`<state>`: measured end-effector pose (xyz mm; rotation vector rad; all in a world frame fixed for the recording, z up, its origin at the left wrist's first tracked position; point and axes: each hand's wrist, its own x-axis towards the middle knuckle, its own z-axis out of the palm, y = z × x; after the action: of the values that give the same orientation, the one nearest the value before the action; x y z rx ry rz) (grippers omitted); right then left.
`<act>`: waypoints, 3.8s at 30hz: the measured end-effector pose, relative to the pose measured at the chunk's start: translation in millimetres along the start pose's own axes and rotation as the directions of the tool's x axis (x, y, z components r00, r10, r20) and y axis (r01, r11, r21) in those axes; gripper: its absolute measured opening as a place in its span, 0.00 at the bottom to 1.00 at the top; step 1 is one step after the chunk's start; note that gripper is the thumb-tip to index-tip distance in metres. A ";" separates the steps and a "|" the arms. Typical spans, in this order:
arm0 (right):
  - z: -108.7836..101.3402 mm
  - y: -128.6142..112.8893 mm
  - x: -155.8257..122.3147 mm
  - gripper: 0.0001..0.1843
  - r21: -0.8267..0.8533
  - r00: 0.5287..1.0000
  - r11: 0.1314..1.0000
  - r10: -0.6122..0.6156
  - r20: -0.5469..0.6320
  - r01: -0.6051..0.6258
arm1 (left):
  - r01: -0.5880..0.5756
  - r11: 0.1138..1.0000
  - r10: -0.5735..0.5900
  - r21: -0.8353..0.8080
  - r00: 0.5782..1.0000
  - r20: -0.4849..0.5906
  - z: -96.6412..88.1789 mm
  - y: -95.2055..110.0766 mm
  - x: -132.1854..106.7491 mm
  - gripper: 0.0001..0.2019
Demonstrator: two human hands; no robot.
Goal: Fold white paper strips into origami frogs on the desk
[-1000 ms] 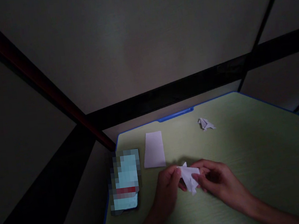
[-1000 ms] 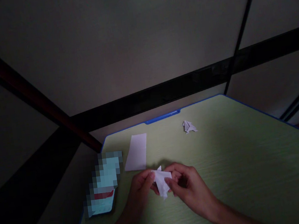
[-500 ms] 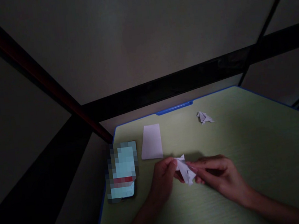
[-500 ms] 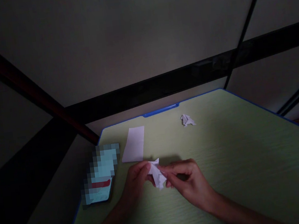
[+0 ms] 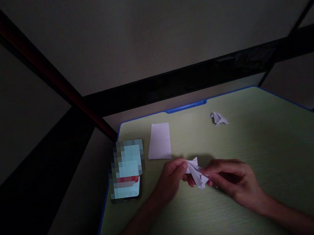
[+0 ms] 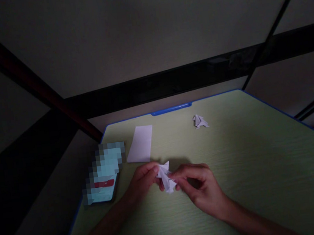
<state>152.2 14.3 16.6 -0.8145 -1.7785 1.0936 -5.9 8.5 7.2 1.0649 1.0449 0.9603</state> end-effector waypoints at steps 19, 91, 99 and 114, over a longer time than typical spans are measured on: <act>1.0 7.9 -2.6 0.13 -0.043 0.998 0.999 -0.018 0.057 0.021 | 0.010 0.991 -0.010 -0.134 1.000 0.004 -3.9 -4.2 2.8 0.12; 2.0 8.1 5.0 0.14 0.295 0.817 0.790 0.403 0.412 -0.538 | -0.008 0.972 0.049 0.235 0.985 -0.167 6.9 1.1 -6.5 0.16; 5.6 6.4 1.8 0.14 0.277 0.782 0.740 0.515 0.351 -0.612 | 0.047 0.982 -0.029 0.183 0.994 -0.102 6.3 3.4 -5.3 0.12; 3.4 3.8 1.3 0.14 0.232 0.824 0.821 0.413 0.389 -0.521 | 0.041 0.963 -0.027 0.266 0.998 -0.058 6.5 -1.4 -5.9 0.13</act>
<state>148.9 15.7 12.8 -0.9347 -1.6116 1.8992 -0.8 1.1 7.9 1.2424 1.2592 0.8397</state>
